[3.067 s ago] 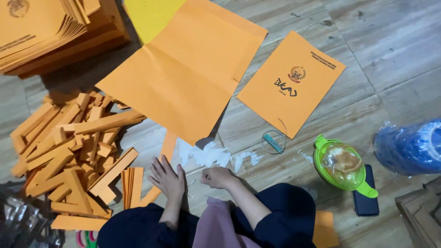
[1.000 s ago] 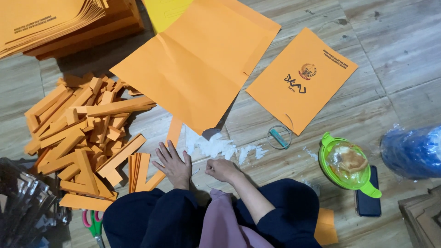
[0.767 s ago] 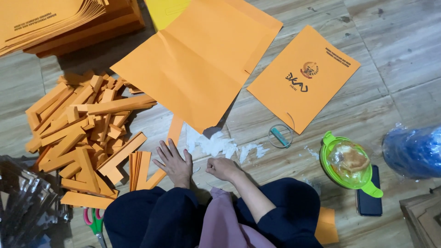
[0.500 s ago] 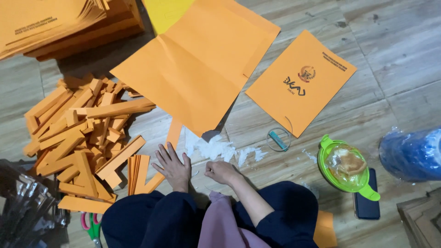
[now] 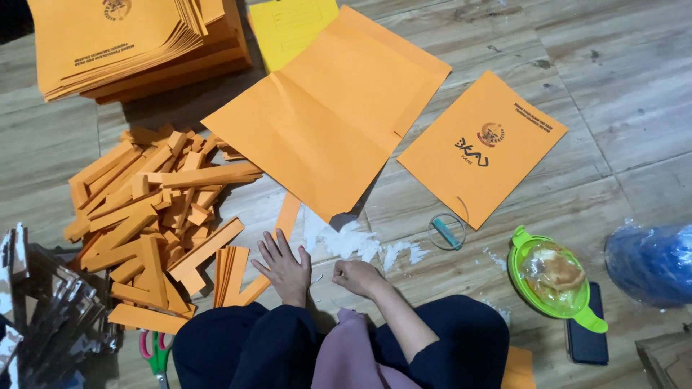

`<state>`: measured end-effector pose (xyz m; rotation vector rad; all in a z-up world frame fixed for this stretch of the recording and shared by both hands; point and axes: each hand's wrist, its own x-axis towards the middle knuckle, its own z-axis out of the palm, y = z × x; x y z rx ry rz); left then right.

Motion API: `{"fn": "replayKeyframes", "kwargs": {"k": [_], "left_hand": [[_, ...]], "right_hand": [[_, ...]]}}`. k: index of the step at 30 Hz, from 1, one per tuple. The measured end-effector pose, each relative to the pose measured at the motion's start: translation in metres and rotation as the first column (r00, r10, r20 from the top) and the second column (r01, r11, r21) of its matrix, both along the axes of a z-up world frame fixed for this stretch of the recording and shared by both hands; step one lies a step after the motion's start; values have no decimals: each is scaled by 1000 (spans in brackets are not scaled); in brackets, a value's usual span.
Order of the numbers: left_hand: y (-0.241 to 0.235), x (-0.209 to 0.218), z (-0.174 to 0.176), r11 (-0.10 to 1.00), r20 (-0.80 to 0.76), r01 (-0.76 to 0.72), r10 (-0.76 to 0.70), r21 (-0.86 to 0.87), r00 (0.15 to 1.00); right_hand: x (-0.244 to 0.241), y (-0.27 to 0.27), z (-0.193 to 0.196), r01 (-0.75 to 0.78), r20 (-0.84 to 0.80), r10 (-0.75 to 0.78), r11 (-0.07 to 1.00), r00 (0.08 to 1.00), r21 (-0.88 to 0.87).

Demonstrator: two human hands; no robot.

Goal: Assembling large orange paper bags by folding edges and applying adhesive strips while sitting on the floor.

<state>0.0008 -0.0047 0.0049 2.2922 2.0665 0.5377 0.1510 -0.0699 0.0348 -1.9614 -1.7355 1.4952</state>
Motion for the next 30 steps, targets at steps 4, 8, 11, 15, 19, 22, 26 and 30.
{"fn": "replayKeyframes", "kwargs": {"k": [4,8,11,15,19,22,26,30], "left_hand": [[2,-1,-7,1000,-5,-9,9,-11,1000],[2,-1,-9,999,-8,-13,12,-29,1000],[4,-2,-13,999,14,2,-2,-33,1000],[3,-9,-18,992,193,128,-122,-18,974],[40,52,4,965,760,153,66,-213,646],[90,94,-37,863,863,121,462,-490,203],[129,103,-24,967,785,-14,214,-253,581],[124,18,76,971,785,164,35,-172,618]], "right_hand": [[-1,0,8,10,-13,-10,1000,1000,2],[-2,0,8,12,-1,-12,999,1000,-30],[0,2,2,6,2,-6,1000,1000,-15],[4,3,2,-9,-6,9,1000,1000,21],[8,9,-2,5,0,-5,1000,1000,23],[3,5,-22,50,-14,-50,999,999,4],[4,-7,-3,60,119,-61,998,991,12],[19,-32,-6,318,292,-306,948,906,6]]}}
